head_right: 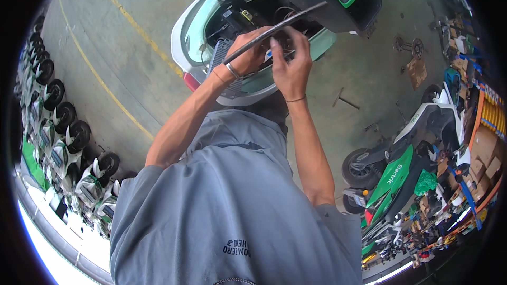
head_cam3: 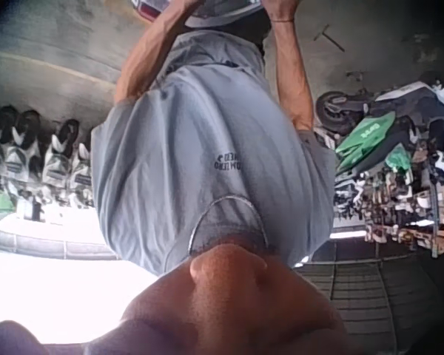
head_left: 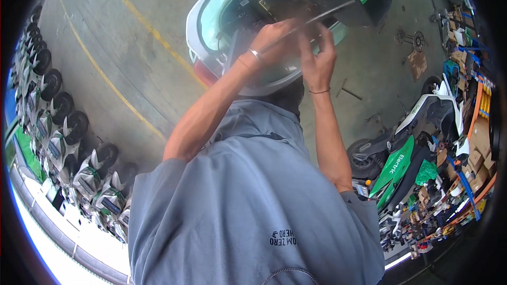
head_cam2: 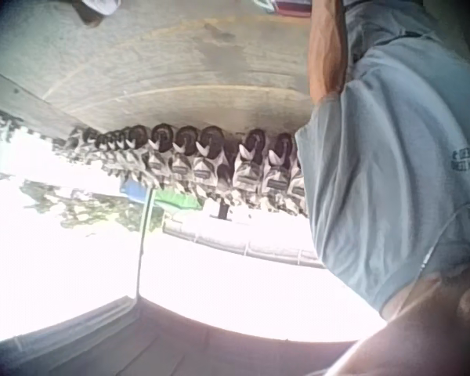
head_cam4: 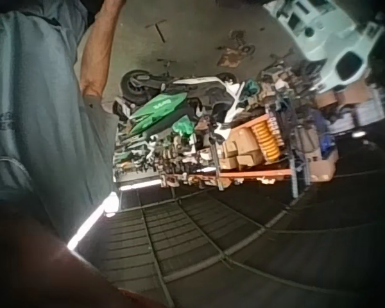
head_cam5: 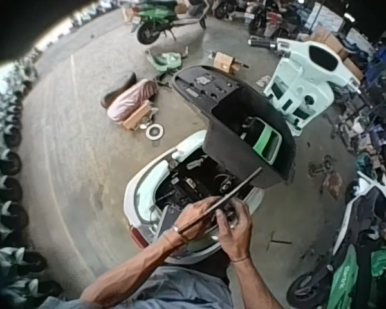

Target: The person works on the internal components under the seat of a scooter, using a T-handle socket wrench to loosen or tighten bolts and then handling a small electrical module.

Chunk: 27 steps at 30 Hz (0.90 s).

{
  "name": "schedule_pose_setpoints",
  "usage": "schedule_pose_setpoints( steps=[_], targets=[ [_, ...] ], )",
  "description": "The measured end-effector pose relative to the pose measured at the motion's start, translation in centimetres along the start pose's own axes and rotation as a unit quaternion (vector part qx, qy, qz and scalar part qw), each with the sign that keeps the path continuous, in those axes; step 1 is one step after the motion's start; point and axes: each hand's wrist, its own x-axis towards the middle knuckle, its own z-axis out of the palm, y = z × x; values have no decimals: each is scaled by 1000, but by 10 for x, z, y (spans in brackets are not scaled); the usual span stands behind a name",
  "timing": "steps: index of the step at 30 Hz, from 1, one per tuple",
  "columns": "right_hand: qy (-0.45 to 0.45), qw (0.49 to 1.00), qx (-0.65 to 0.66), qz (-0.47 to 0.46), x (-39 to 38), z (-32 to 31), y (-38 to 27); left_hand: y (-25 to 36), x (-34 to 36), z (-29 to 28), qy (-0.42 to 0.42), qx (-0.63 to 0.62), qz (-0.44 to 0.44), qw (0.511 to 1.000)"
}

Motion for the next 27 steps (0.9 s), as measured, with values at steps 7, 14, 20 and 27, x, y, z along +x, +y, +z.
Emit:
schedule_pose_setpoints(
  steps=[7,14,20,27],
  targets=[
    [12,998,32,-54,13,11,3,-16,29,-15,-60,52,-5,997],
    [27,978,-112,-175,32,10,7,-12,38,-3,-151,-76,9,986],
    [6,984,-120,-129,35,19,-3,-34,22,-6,-219,-105,49,969],
    [11,981,-109,-161,39,12,-5,-22,30,-18,-104,105,88,985]
  ],
)
